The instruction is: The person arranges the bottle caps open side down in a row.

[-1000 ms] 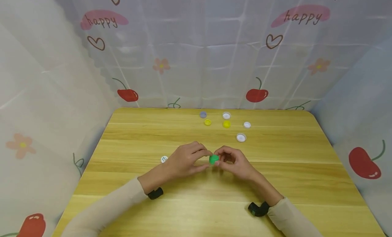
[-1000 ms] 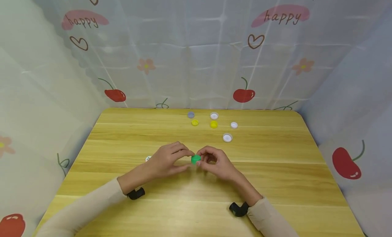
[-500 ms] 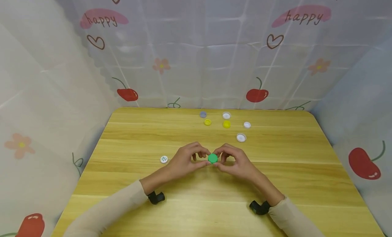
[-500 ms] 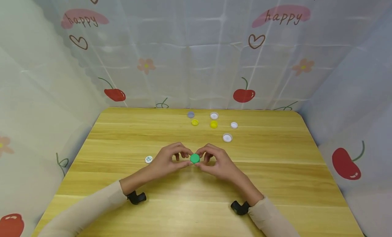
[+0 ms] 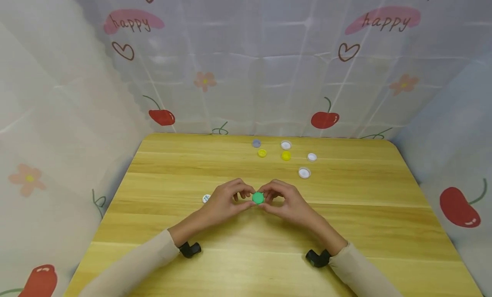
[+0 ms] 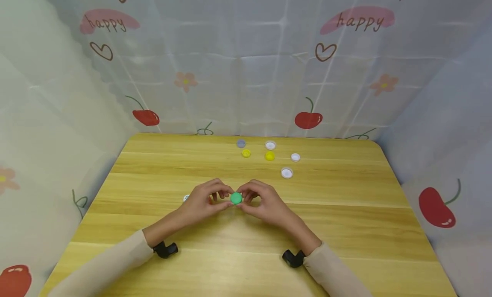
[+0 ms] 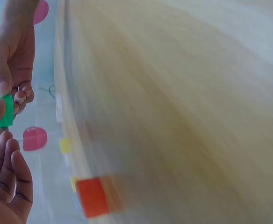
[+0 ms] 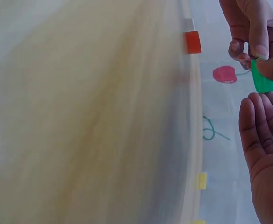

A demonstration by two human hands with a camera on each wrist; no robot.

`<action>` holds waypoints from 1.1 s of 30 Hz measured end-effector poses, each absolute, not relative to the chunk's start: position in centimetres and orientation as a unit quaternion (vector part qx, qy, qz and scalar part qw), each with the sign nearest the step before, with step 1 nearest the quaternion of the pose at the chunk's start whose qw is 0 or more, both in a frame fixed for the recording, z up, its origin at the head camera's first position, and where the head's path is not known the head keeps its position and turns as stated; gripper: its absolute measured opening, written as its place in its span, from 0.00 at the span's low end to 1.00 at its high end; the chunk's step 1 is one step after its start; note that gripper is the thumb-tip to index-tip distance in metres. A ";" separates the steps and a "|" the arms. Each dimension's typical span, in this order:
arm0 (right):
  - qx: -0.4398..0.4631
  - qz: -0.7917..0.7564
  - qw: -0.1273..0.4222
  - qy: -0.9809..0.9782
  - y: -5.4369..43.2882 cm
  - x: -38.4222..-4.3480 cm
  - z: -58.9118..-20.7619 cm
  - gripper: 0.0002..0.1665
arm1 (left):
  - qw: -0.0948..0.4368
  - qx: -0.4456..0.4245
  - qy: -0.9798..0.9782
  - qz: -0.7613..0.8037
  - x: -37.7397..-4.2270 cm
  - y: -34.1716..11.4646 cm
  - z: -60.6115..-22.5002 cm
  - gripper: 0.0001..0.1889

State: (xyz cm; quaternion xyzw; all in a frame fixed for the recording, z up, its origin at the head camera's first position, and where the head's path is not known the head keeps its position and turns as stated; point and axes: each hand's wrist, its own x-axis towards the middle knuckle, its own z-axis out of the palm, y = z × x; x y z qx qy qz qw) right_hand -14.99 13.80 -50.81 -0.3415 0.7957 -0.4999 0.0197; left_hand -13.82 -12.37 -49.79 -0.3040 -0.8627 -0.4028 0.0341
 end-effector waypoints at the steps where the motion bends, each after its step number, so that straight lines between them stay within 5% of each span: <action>1: -0.341 -0.493 0.025 0.800 13.5 -15.1 -50.7 0.19 | 0.038 -0.302 -0.867 -0.395 -13.8 -12.6 -49.9 0.14; 11: -0.322 -0.393 0.097 0.856 9.3 -17.2 -50.5 0.14 | 0.039 -0.251 -0.914 -0.317 -14.2 -15.1 -50.9 0.12; 33: -0.322 -0.321 0.139 0.880 7.1 -17.5 -51.3 0.13 | -0.021 -0.235 -0.940 -0.247 -14.5 -15.7 -51.7 0.12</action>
